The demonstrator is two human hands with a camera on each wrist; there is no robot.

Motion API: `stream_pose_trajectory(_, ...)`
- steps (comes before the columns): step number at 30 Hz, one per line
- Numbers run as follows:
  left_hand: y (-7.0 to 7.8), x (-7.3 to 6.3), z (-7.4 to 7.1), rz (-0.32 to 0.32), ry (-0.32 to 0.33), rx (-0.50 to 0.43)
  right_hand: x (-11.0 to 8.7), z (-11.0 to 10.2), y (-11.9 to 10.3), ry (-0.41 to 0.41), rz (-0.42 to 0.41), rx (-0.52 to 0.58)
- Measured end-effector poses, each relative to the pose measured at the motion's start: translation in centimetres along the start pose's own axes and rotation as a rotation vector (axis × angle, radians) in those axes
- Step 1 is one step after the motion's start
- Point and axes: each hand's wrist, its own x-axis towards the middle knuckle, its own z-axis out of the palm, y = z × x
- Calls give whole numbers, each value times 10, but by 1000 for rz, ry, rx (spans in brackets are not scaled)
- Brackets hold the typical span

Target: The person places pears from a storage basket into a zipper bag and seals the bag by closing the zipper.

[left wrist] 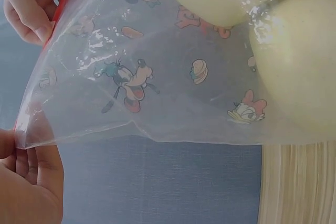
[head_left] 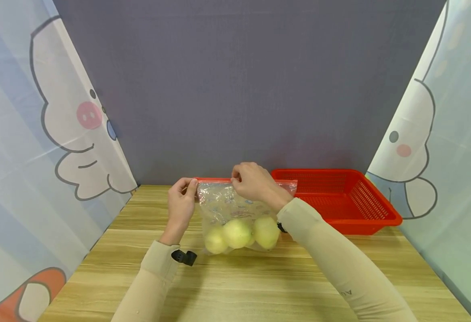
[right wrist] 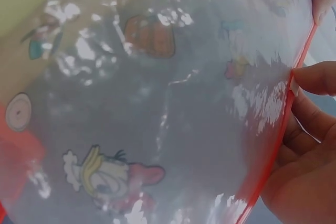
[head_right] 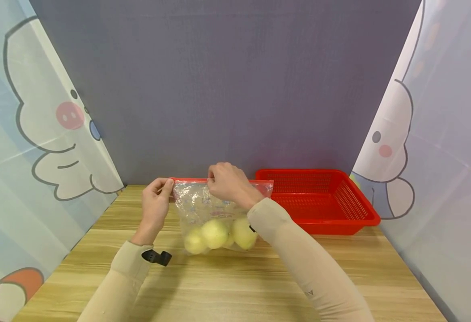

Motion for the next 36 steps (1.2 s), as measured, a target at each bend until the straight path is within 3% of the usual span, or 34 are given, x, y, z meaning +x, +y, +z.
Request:
stream_pose_trajectory(27,3,-2,1,20,0,-27,-16,-8,11,46,25,31)
stream_pose_trajectory(36,3,-3,0,-7,2,-36,-21,-10,15,60,19,31)
